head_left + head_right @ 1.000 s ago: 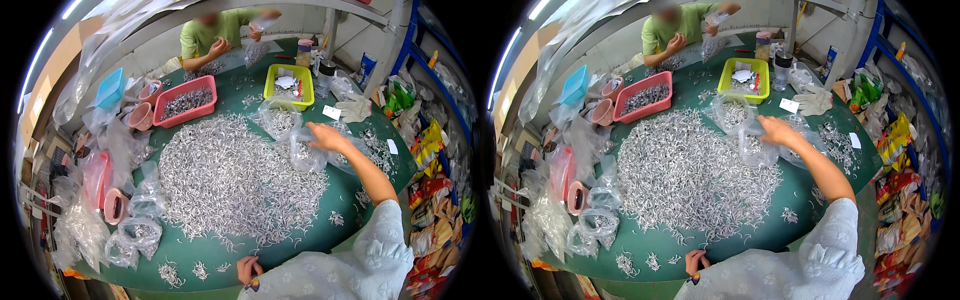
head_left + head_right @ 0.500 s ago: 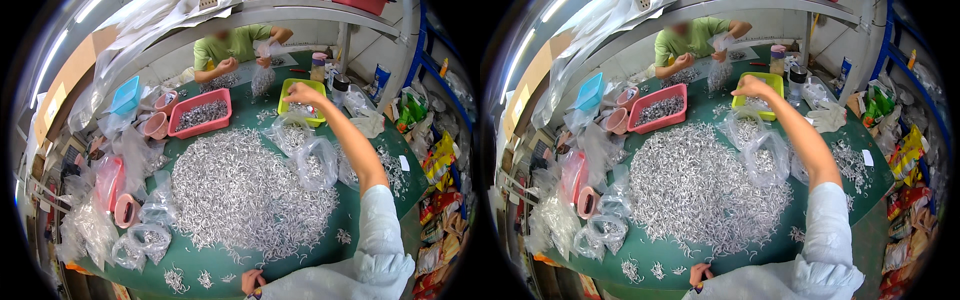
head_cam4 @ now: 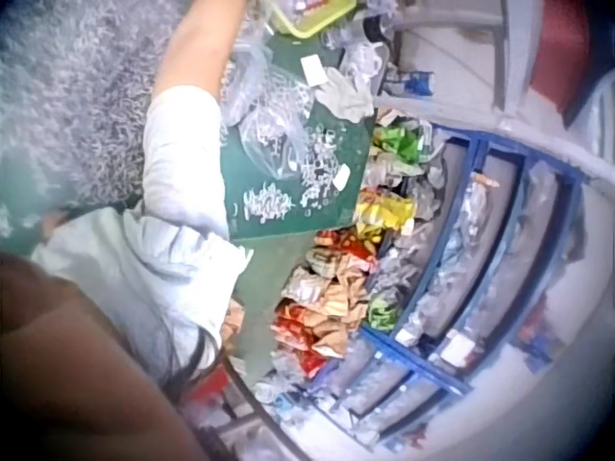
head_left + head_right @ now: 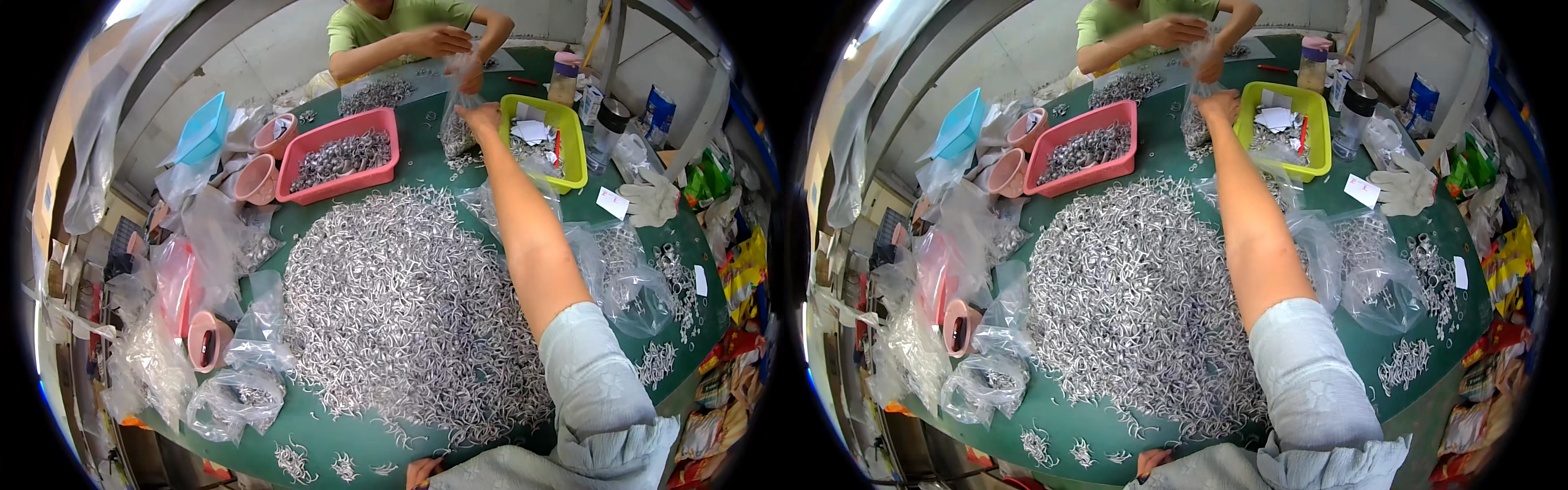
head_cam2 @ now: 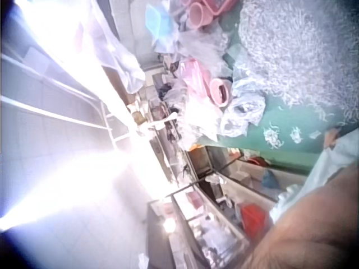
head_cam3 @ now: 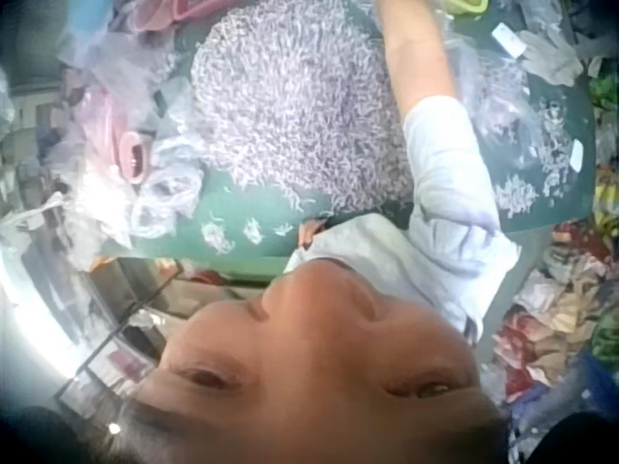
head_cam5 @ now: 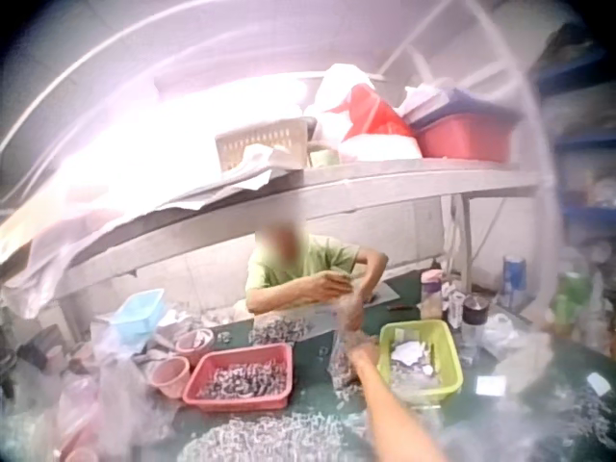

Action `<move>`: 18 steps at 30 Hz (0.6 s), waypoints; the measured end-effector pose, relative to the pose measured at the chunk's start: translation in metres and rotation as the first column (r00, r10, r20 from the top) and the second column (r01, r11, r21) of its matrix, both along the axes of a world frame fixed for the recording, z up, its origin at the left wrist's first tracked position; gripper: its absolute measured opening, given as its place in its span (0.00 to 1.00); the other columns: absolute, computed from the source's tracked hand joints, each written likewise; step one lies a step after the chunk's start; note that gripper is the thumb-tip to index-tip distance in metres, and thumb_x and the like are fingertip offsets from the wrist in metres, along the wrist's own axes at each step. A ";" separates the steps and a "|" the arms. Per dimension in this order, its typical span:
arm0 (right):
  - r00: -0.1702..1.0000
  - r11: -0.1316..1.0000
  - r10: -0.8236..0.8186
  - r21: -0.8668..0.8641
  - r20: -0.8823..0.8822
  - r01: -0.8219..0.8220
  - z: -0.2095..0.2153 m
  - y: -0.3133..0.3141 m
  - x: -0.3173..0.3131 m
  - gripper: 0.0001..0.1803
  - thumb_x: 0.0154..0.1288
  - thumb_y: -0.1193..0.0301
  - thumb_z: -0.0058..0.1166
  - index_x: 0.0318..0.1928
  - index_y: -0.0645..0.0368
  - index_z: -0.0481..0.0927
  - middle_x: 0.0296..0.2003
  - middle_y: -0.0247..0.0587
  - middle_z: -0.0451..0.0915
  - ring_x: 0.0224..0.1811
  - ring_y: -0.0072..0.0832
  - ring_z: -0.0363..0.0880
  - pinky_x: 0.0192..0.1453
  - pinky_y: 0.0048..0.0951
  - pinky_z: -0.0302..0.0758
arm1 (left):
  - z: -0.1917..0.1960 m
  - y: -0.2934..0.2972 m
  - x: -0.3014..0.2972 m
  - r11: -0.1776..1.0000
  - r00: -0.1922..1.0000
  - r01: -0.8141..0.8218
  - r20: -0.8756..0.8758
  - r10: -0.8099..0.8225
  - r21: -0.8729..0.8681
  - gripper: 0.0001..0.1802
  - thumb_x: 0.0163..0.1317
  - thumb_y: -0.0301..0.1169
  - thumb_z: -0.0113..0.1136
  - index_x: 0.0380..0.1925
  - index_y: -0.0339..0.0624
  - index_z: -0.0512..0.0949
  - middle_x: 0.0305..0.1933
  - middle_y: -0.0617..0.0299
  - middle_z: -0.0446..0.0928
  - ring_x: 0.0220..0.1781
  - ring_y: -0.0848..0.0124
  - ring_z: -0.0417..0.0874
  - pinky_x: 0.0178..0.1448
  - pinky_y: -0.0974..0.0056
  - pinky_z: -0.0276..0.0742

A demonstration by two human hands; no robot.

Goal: The person sorts small crescent-shaped metal parts from a large pile on a workbench by hand and places them into plastic bags.

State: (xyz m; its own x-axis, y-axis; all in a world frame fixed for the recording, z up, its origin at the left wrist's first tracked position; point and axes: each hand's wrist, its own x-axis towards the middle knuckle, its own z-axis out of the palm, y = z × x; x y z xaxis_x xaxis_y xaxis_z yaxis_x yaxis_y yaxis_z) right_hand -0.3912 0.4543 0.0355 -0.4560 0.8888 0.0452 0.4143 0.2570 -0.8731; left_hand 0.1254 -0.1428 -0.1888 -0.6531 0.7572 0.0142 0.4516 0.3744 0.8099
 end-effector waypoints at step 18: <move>0.879 0.946 0.299 0.239 -0.370 -0.221 0.001 0.046 -0.060 0.58 0.37 0.43 0.69 0.61 0.67 0.57 0.55 0.57 0.72 0.56 0.47 0.74 0.59 0.41 0.70 | -0.035 -0.035 0.015 0.990 0.982 0.126 0.150 -0.114 -0.069 0.22 0.57 0.30 0.56 0.53 0.41 0.74 0.34 0.56 0.81 0.34 0.61 0.82 0.42 0.60 0.76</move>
State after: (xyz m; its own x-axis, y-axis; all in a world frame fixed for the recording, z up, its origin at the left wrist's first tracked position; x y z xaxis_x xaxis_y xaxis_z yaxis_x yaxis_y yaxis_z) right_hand -0.4511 0.5003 0.0365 -0.5785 0.6983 0.4215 -0.0604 0.4787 -0.8759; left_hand 0.1401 -0.1776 -0.2234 -0.5483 0.8250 -0.1365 0.3765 0.3893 0.8406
